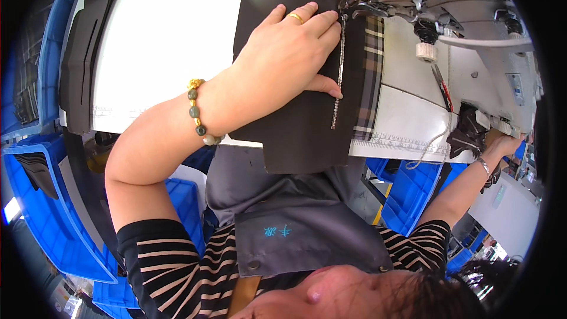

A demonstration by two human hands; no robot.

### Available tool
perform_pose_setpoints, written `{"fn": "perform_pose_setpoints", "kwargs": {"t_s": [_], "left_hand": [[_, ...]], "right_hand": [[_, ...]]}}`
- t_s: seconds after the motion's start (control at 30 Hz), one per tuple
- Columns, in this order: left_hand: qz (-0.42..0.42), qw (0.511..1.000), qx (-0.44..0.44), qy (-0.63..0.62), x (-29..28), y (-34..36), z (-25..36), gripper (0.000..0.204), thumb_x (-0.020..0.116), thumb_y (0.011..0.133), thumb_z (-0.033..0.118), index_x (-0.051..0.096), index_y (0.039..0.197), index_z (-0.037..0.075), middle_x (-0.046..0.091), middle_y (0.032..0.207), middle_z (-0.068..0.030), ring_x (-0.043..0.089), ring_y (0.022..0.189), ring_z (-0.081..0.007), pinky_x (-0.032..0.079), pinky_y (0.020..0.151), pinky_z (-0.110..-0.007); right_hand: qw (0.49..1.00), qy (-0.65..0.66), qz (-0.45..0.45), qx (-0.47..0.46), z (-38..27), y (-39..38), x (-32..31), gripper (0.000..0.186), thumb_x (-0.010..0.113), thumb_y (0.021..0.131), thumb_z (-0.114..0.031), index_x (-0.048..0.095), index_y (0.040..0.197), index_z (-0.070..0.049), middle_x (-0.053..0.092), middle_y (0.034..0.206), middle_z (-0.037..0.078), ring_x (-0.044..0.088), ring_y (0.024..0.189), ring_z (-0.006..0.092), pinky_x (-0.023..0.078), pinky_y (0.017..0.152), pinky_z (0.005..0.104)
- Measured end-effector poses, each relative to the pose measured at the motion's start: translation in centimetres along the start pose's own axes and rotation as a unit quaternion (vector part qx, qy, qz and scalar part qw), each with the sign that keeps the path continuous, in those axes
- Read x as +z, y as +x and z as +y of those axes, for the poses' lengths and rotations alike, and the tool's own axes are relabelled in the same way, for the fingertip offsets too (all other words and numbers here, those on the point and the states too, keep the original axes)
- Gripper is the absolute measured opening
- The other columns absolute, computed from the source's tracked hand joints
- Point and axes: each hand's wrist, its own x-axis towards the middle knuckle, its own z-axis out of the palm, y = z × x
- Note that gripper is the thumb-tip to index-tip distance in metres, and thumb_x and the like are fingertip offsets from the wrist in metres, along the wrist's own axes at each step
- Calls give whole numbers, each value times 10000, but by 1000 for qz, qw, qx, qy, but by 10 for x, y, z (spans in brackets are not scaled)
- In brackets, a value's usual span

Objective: The person sews zippers onto black fabric pieces using an industrial sewing machine. They align the zipper tape with the fabric edge, guide the material under the presser foot, and stitch along the zipper line. The person handles multiple fabric pieces, including plaid and solid black materials, and places finished items into a blue bin.

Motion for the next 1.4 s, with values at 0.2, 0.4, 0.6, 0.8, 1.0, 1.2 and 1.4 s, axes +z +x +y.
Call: {"fn": "perform_pose_setpoints", "kwargs": {"t_s": [0.2,0.4,0.6,0.8,1.0,1.2,1.4], "left_hand": [[-10,1000,2,6,-2,0,1,890,768,799,611,605,1446,21,585,1522,-96,525,1442,-337,452,1177,-513],[-7,1000,7,-2,-7,1,1,872,781,795,596,615,1432,22,604,1496,-106,541,1426,-344,457,1169,-510],[7,1000,20,9,-8,1,0,836,807,768,577,652,1384,32,641,1447,-109,579,1388,-343,470,1142,-507],[-4,999,25,24,-12,4,-1,862,817,741,598,657,1380,41,647,1431,-107,591,1377,-336,465,1142,-526],[-8,999,24,24,-14,4,1,860,820,736,596,658,1375,44,656,1399,-100,603,1355,-334,465,1138,-529],[-16,999,22,28,-14,7,0,854,814,744,594,657,1385,52,649,1410,-90,598,1345,-315,452,1147,-530],[-25,999,20,40,-16,6,-1,844,794,766,601,652,1397,58,648,1417,-82,590,1353,-298,450,1149,-525]], "right_hand": [[990,-136,28,2,-26,-34,-16,337,526,1075,-185,704,1127,97,717,1207,183,719,1008,272,608,885,411],[913,-98,-140,-371,-198,-243,123,345,510,1108,-191,738,1012,49,778,1013,201,753,938,293,611,860,407],[716,-76,-546,-429,-269,-350,239,503,826,844,-377,726,1213,-51,703,1340,101,658,1114,328,542,986,430],[717,-72,-560,-408,-262,-373,256,659,837,805,-438,696,1320,-53,679,1420,86,619,1156,321,513,1038,429],[717,-65,-568,-399,-262,-373,256,654,835,805,-443,707,1308,-46,691,1400,76,610,1112,301,521,1021,413],[725,-43,-564,-393,-263,-370,258,597,837,804,-414,731,1263,-47,709,1344,70,618,1105,278,524,1003,409],[833,-48,-483,-265,-263,-337,261,289,797,904,-268,801,1121,-78,787,1017,71,701,868,260,541,833,371]]}}
